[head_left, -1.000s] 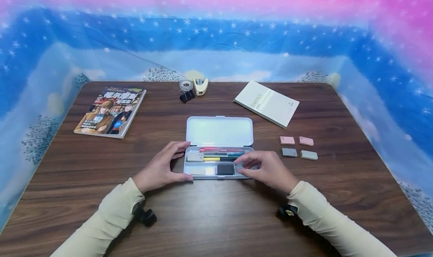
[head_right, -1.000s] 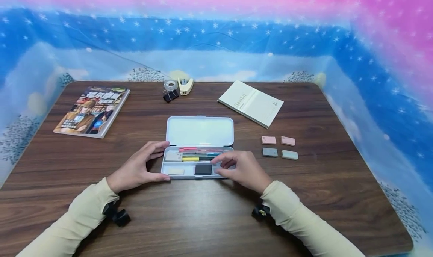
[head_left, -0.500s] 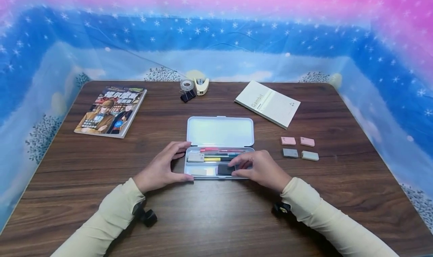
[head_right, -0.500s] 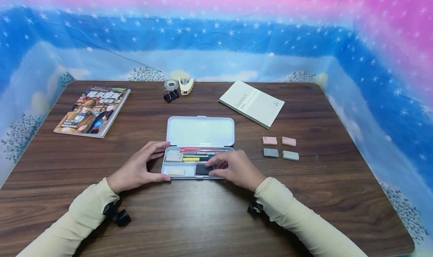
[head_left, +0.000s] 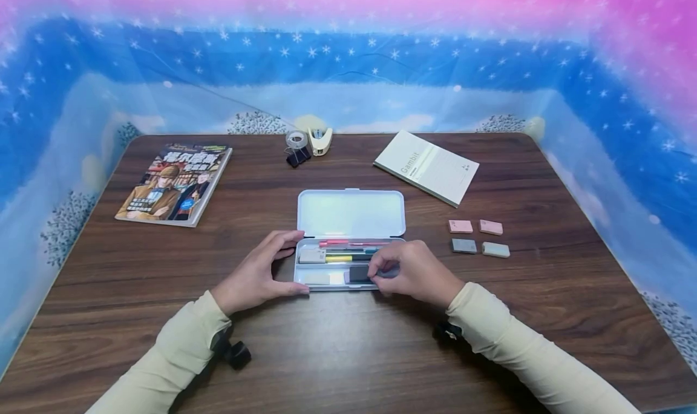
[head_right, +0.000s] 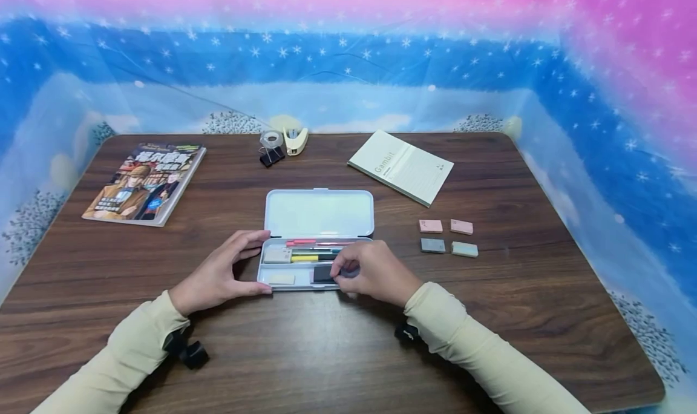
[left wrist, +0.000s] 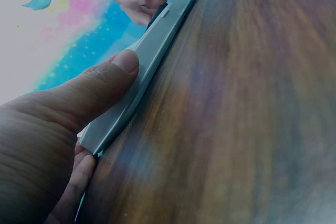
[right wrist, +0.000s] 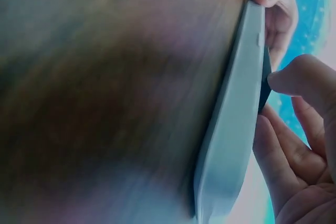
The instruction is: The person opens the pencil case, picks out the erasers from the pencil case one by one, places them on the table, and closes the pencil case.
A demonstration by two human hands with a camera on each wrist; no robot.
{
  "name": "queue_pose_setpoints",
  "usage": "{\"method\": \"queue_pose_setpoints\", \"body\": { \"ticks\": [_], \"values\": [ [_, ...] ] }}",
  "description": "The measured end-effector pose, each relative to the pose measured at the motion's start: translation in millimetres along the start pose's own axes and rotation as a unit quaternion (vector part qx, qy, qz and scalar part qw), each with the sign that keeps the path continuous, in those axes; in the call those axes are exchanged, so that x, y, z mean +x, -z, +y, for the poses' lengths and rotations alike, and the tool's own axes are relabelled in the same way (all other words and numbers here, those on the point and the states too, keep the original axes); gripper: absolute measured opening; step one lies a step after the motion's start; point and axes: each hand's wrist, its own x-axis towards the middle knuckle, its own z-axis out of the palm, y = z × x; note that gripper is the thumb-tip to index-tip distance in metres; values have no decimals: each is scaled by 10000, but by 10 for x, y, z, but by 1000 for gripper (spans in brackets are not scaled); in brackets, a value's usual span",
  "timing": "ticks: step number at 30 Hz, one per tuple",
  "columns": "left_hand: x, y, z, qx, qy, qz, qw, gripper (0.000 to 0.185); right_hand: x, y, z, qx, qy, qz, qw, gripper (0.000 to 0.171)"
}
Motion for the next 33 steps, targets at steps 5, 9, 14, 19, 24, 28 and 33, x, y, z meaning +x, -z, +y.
{"method": "queue_pose_setpoints", "body": {
  "ticks": [5, 9, 14, 19, 24, 28, 33],
  "values": [
    [-12, 0, -19, 7, -29, 31, 10000, 92, -119, 166, 69, 378, -176, 245, 9988, 26],
    [-21, 10, -32, 68, -50, 103, 9999, 93, -280, 427, 198, 253, -281, 579, 9976, 27],
    [13, 0, -37, 42, -61, 13, 10000, 91, -716, 752, 507, -565, -487, 1051, 9917, 28],
    [7, -6, -41, 31, -14, -2, 10000, 90, -1109, 881, 760, -565, -1090, 1009, 9873, 33],
    [-27, -2, -46, 30, -23, 49, 10000, 91, -1206, 882, 895, -711, -1179, 815, 9871, 30],
    [-21, -4, -48, 34, -52, 60, 10000, 90, -1204, 874, 925, -781, -1416, 754, 9839, 26],
    [3, -8, -40, 60, -103, 56, 9999, 91, -1208, 893, 907, -589, -1913, 699, 9773, 23]
  ]
}}
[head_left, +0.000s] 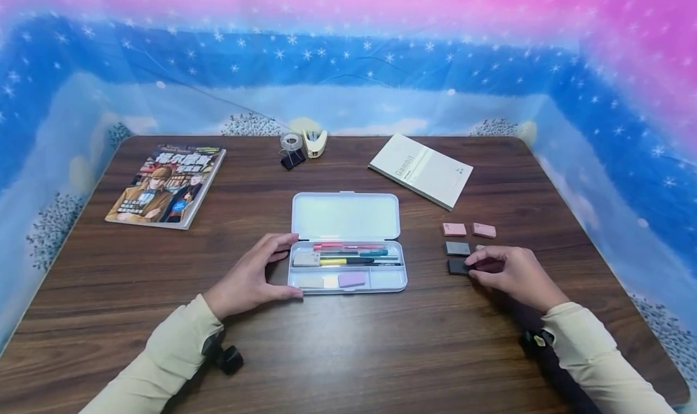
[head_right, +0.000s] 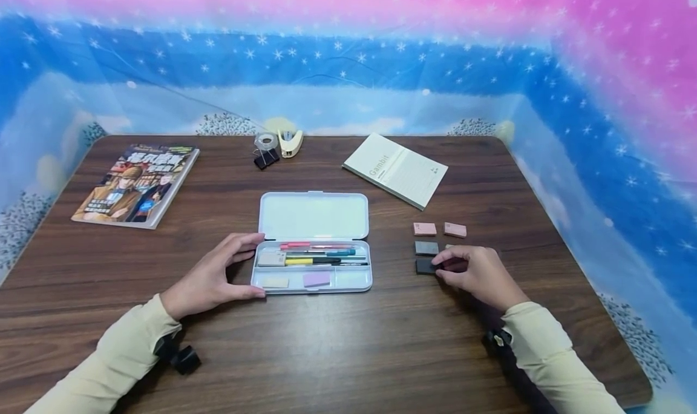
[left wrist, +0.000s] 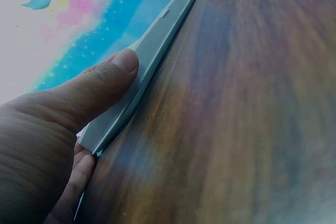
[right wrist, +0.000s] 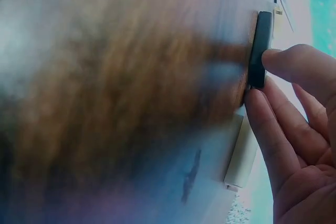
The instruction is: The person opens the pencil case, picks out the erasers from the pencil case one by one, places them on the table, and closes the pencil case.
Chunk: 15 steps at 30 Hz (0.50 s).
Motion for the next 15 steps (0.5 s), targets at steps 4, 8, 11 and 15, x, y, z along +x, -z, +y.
{"method": "queue_pose_setpoints", "body": {
  "ticks": [4, 8, 11, 15],
  "values": [
    [-13, 21, 11, 24, 27, 26, 10000, 91, 28, 7, -35, 77, -117, -36, 9999, 23],
    [-15, 31, 17, 23, 89, -6, 10000, 90, 56, 13, -101, 93, -52, 128, 9999, 22],
    [-11, 21, 14, 6, 102, -27, 9999, 91, 93, -19, -235, 251, 244, 404, 9986, 22],
    [-4, 7, 14, -33, 89, -33, 9999, 92, 211, -139, -563, 468, 845, 457, 9943, 23]
  ]
}}
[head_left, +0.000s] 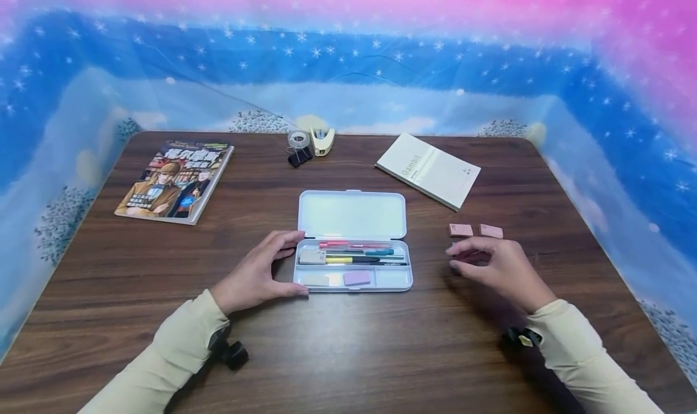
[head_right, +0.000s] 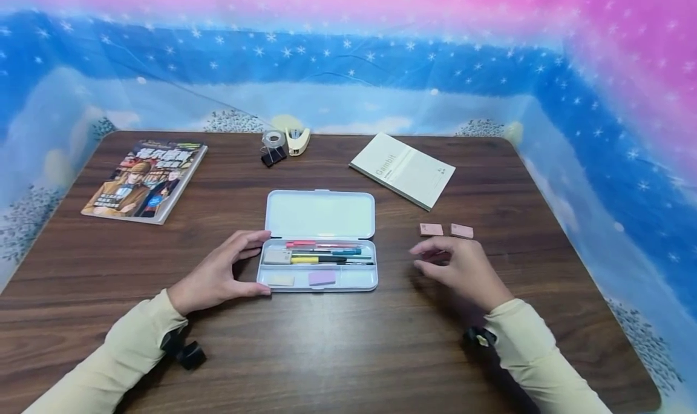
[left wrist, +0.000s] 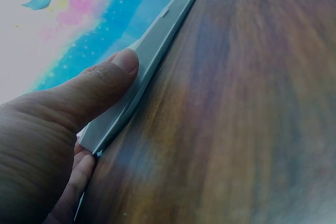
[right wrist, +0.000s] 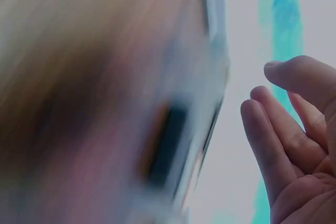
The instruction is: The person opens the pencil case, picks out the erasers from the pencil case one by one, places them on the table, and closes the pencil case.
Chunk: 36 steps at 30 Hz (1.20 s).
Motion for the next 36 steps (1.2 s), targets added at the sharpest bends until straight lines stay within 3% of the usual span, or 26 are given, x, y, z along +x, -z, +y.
{"method": "queue_pose_setpoints", "body": {
  "ticks": [7, 14, 23, 36],
  "values": [
    [43, -10, 15, 29, 81, -72, 9999, 93, 376, -459, -577, 586, 390, -705, 9950, 19],
    [71, 2, 31, -14, 111, -133, 9998, 93, 734, -913, -942, 475, 464, -1373, 9883, 15],
    [54, 17, 11, -109, 67, -164, 9998, 93, 1011, -1246, -1103, 323, 664, -1561, 9850, 21],
    [-13, 38, 2, -191, 95, -80, 9997, 91, 1105, -1405, -1184, -4, 700, -1638, 9840, 23]
  ]
}}
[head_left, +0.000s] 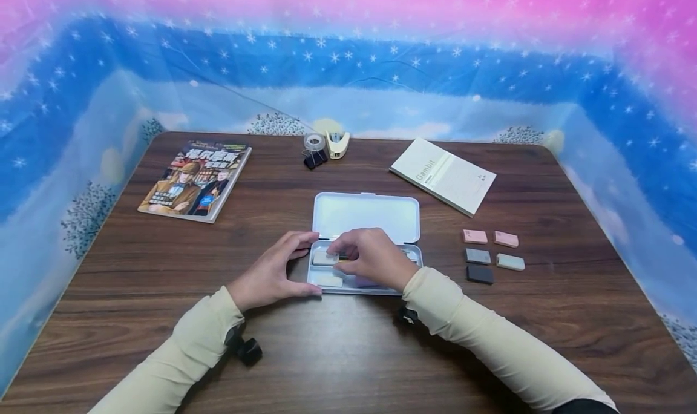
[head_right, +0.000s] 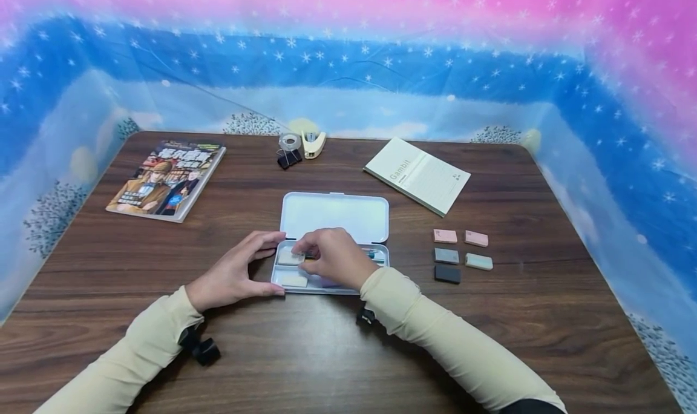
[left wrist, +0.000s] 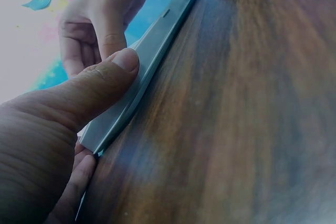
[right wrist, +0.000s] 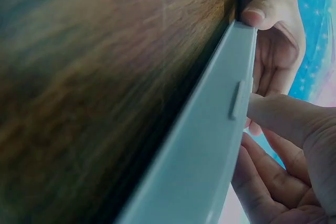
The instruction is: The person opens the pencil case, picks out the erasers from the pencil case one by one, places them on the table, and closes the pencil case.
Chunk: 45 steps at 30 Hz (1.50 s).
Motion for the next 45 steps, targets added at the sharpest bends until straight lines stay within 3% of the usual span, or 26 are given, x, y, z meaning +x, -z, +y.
{"method": "queue_pose_setpoints", "body": {
  "ticks": [9, 17, 21, 26, 31, 34, 38, 45],
  "values": [
    [39, -63, -4, -26, -9, -24, 10000, 92, -7, 55, 73, 357, -143, -142, 9992, 18],
    [-79, -56, -38, 154, -27, 204, 9997, 92, -80, 275, 138, 467, -136, 120, 9987, 17],
    [-117, -64, -56, 173, -16, 196, 9997, 92, -444, 556, 397, 521, -248, 658, 9962, 17],
    [-107, -67, -50, 221, -137, 222, 9994, 93, -1148, 932, 897, 363, -717, 1343, 9877, 18],
    [-76, -54, -19, 241, -194, 190, 9993, 94, -1926, 1158, 1308, 224, -1330, 1565, 9784, 18],
    [-62, -30, 11, 255, -199, 178, 9993, 94, -2273, 1215, 1454, 184, -1734, 1531, 9727, 17],
    [-35, -10, 32, 288, -195, 187, 9992, 94, -2492, 1246, 1590, 35, -1935, 1492, 9697, 19],
    [30, -60, 2, 235, -232, 138, 9994, 95, -2553, 1277, 1657, -256, -1941, 1384, 9708, 20]
  ]
}}
